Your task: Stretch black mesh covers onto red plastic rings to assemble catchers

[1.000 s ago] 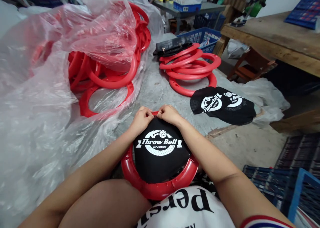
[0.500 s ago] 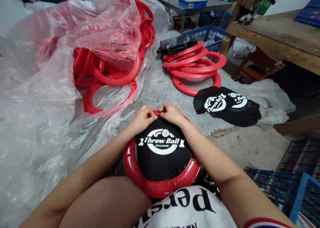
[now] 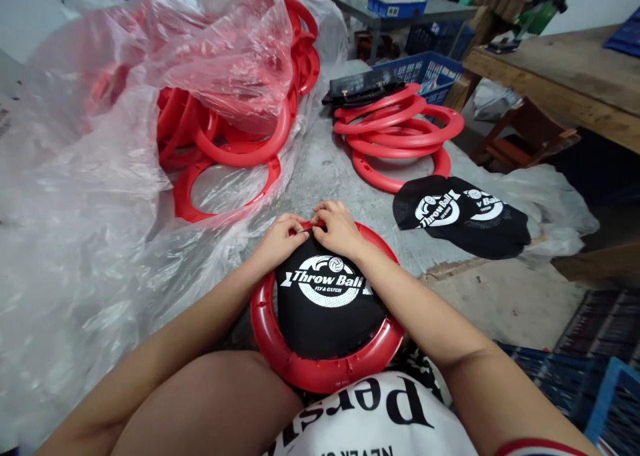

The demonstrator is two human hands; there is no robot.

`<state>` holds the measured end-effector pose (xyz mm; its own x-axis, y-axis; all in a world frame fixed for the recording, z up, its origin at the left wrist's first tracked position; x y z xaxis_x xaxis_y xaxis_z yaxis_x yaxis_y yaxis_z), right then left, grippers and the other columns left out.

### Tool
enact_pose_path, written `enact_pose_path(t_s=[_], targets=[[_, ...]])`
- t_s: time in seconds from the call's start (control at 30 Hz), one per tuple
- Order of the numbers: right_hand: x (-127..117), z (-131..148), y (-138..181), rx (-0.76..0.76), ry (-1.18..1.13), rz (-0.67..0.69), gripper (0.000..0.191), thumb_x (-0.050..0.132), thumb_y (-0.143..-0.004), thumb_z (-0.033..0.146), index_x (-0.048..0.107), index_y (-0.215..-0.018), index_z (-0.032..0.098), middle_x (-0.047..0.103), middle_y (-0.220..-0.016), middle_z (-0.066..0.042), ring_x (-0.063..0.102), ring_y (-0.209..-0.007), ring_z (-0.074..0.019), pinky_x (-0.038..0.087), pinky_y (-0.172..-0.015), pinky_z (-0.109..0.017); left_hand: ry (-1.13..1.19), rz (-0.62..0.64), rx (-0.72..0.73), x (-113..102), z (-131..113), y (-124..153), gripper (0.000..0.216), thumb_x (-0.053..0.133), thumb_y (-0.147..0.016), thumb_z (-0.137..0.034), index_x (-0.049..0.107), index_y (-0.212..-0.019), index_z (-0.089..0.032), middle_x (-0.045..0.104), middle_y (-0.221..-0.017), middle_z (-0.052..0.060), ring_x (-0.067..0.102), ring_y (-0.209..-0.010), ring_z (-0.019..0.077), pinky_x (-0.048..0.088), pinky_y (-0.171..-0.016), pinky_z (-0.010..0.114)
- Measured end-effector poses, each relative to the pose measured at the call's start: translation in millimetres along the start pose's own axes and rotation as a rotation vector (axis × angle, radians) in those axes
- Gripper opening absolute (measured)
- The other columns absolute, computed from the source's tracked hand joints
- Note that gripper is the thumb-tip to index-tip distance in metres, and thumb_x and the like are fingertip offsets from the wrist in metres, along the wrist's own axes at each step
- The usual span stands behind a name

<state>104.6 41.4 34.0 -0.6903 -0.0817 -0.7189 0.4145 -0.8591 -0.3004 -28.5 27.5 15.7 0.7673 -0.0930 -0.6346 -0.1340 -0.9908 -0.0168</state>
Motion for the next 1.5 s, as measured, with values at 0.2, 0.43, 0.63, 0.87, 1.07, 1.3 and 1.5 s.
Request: enact_pose_path(t_s=[0.2, 0.43, 0.63, 0.87, 1.07, 1.3, 1.5], targets=[[7.6, -10.4, -2.7, 0.105, 0.013, 0.105, 0.006, 0.065, -0.081, 0.017, 0.066, -0.076, 0.021, 0.067, -0.119, -0.008, 0.056, -0.114, -0.0277, 0.042, -0.105, -0.047, -0.029, -0.069, -0.002, -1.4, -0.1, -0.9, 0.014, 0.061, -0.075, -0.012, 0.056, -0.065, -0.021, 0.066, -0.099, 0.005, 0.063, -0.105, 0.0228, 0.048, -0.102, 0.04], [7.8, -9.8, -2.9, 0.139, 0.032, 0.124, 0.008, 0.064, -0.084, 0.018, 0.065, -0.077, 0.02, 0.067, -0.118, -0.008, 0.056, -0.112, -0.0265, 0.042, -0.103, -0.044, -0.049, -0.063, 0.001, -0.9, -0.3, -2.1, 0.015, 0.061, -0.077, -0.014, 0.056, -0.065, -0.021, 0.065, -0.098, 0.005, 0.063, -0.103, 0.0222, 0.048, -0.101, 0.038], [8.5, -7.2, -3.9, 0.144, 0.088, 0.144, 0.009, 0.062, -0.086, 0.019, 0.063, -0.077, 0.02, 0.068, -0.117, -0.009, 0.056, -0.111, -0.0266, 0.042, -0.102, -0.043, -0.04, -0.102, -0.023, -3.4, 1.6, -2.1, 0.015, 0.059, -0.079, -0.012, 0.055, -0.067, -0.021, 0.065, -0.096, 0.004, 0.064, -0.098, 0.02, 0.048, -0.097, 0.035], [9.3, -7.2, -4.1, 0.173, 0.154, 0.141, 0.011, 0.057, -0.089, 0.019, 0.064, -0.081, 0.02, 0.068, -0.115, -0.01, 0.055, -0.107, -0.0269, 0.043, -0.099, -0.042, -0.106, -0.115, -0.029, -2.5, 0.3, -2.9, 0.015, 0.057, -0.082, -0.012, 0.053, -0.071, -0.022, 0.063, -0.093, 0.005, 0.062, -0.097, 0.0212, 0.047, -0.095, 0.036], [9.8, -8.5, -4.1, 0.166, 0.169, 0.104, 0.011, 0.055, -0.089, 0.018, 0.064, -0.083, 0.02, 0.069, -0.113, -0.009, 0.055, -0.107, -0.0274, 0.043, -0.098, -0.041, -0.14, -0.116, -0.029, -1.8, 0.5, -2.5, 0.016, 0.057, -0.084, -0.013, 0.053, -0.072, -0.022, 0.061, -0.091, 0.005, 0.061, -0.097, 0.0218, 0.047, -0.095, 0.036], [6.9, -7.1, -3.9, 0.175, 0.129, 0.104, 0.012, 0.055, -0.088, 0.017, 0.061, -0.079, 0.02, 0.069, -0.111, -0.008, 0.055, -0.103, -0.0259, 0.044, -0.095, -0.04, -0.102, -0.142, -0.004, -3.7, -0.6, 0.4, 0.014, 0.056, -0.084, -0.015, 0.053, -0.072, -0.022, 0.062, -0.091, 0.004, 0.061, -0.095, 0.0216, 0.048, -0.093, 0.037], [5.5, -8.2, -3.3, 0.17, 0.087, 0.092, 0.013, 0.054, -0.088, 0.017, 0.059, -0.076, 0.021, 0.069, -0.112, -0.008, 0.055, -0.104, -0.0261, 0.044, -0.097, -0.041, -0.105, -0.138, -0.027, -4.1, 1.1, 0.0, 0.015, 0.054, -0.085, -0.016, 0.052, -0.073, -0.023, 0.063, -0.092, 0.005, 0.062, -0.097, 0.0223, 0.048, -0.093, 0.036]])
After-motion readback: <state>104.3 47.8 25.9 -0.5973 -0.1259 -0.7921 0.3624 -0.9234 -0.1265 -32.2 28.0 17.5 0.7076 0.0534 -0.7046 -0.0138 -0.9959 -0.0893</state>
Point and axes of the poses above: each hand's wrist, its own y-axis away from the middle knuckle, its own x-axis out of the palm, z = x × y, the point moved 9 cm from there along -y, towards the middle knuckle
